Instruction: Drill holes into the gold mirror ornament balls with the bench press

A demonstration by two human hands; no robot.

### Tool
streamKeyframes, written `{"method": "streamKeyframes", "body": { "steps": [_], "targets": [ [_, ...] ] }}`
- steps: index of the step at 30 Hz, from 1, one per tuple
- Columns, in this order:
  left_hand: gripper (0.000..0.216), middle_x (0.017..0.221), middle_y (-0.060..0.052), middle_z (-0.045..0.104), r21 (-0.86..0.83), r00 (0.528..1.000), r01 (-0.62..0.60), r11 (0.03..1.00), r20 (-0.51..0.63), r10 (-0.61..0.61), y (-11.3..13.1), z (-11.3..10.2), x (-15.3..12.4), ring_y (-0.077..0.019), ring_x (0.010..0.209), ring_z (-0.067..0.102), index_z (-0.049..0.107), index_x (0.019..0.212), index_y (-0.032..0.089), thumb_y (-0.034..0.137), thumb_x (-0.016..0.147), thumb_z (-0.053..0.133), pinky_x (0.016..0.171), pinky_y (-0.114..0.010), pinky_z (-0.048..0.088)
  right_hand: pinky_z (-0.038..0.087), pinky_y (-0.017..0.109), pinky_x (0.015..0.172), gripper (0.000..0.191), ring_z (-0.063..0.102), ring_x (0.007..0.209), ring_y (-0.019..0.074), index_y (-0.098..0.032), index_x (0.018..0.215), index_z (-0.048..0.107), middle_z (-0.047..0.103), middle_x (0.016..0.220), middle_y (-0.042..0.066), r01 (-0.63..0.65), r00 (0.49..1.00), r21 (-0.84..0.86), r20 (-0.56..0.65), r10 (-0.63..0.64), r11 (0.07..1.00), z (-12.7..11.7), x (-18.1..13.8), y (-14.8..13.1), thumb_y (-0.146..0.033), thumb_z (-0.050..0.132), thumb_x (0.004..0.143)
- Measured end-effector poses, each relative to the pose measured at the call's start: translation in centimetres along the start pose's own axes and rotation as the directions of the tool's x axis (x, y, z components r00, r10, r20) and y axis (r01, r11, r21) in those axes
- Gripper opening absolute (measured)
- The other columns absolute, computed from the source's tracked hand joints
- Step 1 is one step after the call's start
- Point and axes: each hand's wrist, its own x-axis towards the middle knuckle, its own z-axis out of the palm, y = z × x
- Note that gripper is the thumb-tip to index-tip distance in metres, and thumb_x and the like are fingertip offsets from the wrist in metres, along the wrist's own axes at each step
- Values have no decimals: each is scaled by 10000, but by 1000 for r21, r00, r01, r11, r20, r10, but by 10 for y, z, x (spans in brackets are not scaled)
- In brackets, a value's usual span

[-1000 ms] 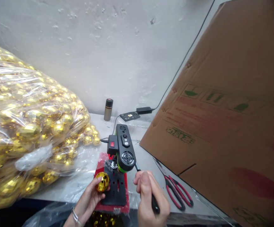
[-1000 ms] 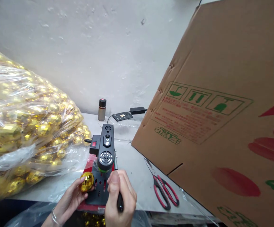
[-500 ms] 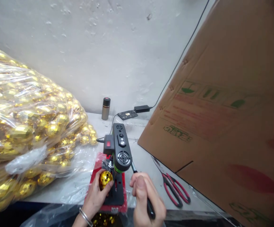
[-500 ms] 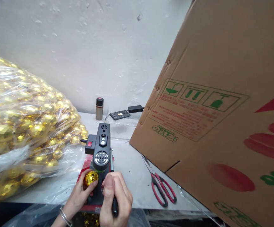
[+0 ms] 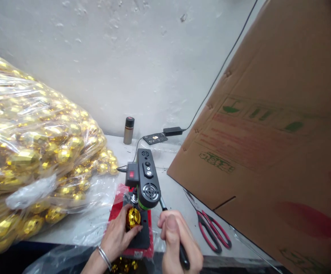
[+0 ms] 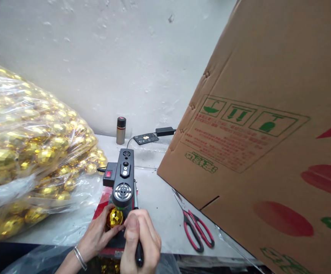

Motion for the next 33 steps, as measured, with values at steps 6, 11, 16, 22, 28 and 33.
{"method": "streamKeyframes", "body": {
  "steps": [6, 11, 16, 22, 28, 33],
  "targets": [
    [607, 1226, -172, 752, 11, 1000, 14, 1000, -28, -14, -4, 2, -2, -368, 1093, 731, 498, 1374, 178, 492, 863, 586, 959, -503, 544, 314, 260, 600, 333, 426, 625, 79, -204, 717, 471, 431, 686, -47, -3, 1000, -2, 0, 3, 1000, -1, -1, 1, -146, 430, 1043],
    [599, 1176, -114, 775, -178, 992, 43, 983, -112, -63, -12, -5, 9, -324, 1077, 727, 597, 1283, 207, 621, 852, 575, 960, -449, 544, 327, 265, 590, 338, 437, 627, 89, -199, 708, 480, 449, 679, -32, 6, 1000, -10, -4, -6, 1000, -2, -2, 4, -167, 441, 1042],
    [780, 875, -42, 773, -367, 991, 101, 925, -49, -128, -16, -15, 14, -258, 806, 717, 616, 1294, 178, 770, 786, 608, 720, -345, 565, 325, 266, 595, 360, 448, 635, 90, -200, 687, 464, 442, 669, -30, 8, 1000, 3, -3, -8, 1000, -1, 0, 4, -160, 439, 1044],
    [704, 851, -41, 779, -334, 995, 82, 939, -18, -93, -17, -8, 10, -254, 756, 718, 607, 1341, 196, 676, 828, 630, 701, -344, 567, 338, 263, 619, 366, 450, 631, 92, -203, 677, 472, 433, 660, -38, -26, 1000, 30, -9, 26, 999, 0, 3, 3, -197, 457, 1043],
    [531, 1198, -123, 760, -74, 996, -53, 996, -75, 47, -8, 3, 10, -325, 1057, 724, 615, 1306, 223, 488, 846, 645, 921, -435, 543, 334, 263, 597, 367, 448, 628, 95, -203, 676, 467, 430, 663, -32, -16, 1000, 16, -11, 16, 1000, 0, 3, 1, -181, 452, 1042],
    [394, 1018, -114, 751, 136, 964, -164, 977, -189, 188, -8, 20, 11, -339, 988, 689, 672, 1133, 211, 447, 817, 682, 905, -479, 508, 353, 258, 600, 345, 459, 633, 101, -203, 696, 480, 437, 668, -26, 13, 1000, 8, -6, -13, 1000, -1, 1, 2, -138, 440, 1033]
  ]
}}
